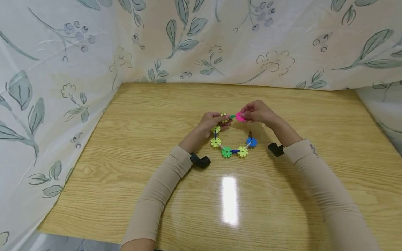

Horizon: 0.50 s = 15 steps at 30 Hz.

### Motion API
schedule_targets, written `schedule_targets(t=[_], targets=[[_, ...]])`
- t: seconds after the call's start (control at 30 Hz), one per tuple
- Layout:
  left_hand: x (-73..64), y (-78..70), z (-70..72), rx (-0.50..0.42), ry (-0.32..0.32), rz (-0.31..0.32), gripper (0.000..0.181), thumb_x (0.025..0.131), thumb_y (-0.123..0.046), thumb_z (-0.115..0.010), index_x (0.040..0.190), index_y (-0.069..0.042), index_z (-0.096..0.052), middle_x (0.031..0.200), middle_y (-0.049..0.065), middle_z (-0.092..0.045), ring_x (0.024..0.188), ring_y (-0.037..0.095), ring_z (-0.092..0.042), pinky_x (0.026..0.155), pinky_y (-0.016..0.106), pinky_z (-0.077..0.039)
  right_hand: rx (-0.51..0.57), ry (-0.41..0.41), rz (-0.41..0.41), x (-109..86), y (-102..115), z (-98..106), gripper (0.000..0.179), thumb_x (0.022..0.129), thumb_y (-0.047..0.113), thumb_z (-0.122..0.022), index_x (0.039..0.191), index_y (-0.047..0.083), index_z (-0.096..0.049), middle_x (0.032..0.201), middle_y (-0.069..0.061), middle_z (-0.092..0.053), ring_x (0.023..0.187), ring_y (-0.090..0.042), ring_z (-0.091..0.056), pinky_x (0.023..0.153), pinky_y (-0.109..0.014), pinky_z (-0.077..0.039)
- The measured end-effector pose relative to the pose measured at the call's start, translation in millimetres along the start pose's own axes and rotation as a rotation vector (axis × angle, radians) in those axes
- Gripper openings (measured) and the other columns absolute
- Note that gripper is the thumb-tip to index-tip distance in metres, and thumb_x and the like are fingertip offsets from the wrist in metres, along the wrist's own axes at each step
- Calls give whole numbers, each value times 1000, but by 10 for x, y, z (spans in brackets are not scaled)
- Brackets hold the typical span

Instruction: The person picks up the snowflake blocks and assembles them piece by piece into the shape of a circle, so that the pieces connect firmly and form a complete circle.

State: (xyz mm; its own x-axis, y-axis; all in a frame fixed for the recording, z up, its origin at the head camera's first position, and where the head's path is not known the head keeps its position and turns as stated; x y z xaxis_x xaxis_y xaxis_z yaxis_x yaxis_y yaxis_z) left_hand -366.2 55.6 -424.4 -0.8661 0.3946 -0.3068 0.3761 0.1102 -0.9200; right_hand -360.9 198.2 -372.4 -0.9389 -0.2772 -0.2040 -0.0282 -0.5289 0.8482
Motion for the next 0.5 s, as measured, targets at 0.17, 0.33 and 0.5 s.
schedule_targets(t=[0.17,0.33,0.5], targets=[[19,-9,-14,14,5,-19,13,85,-10,-65,89,3,-65,95,19,-69,87,23,-69,84,35,-52,40,-13,7,13,13,-20,24,92,4,-52,106,-15,-55,76,-5,-65,64,-9,-63,64,-26,-55],[26,-22,-24,11,-1,-32,14,84,-7,-65,90,5,-65,90,16,-71,77,17,-70,85,35,-52,44,-65,16,38,45,-37,19,90,0,-53,100,-16,-55,76,-7,-64,63,-10,-64,66,-29,-56],[41,-8,-17,22,-11,-30,19,84,-8,-65,96,7,-65,89,14,-71,77,16,-70,83,33,-53,-8,-99,30,43,62,-39,14,89,-2,-54,97,-13,-57,78,-12,-66,62,-12,-64,64,-30,-56]])
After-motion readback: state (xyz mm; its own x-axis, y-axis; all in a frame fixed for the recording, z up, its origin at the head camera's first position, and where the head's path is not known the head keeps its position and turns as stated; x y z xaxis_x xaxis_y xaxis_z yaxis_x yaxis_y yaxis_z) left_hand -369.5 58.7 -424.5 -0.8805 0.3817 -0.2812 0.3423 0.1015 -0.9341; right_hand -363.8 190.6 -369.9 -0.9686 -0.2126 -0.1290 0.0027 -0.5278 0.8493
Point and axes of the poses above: each hand's wrist, its own x-axis towards the middle knuckle, its own z-axis out of the back of the hand, y = z × x, the point moved 9 cm from there along x, towards the middle knuckle
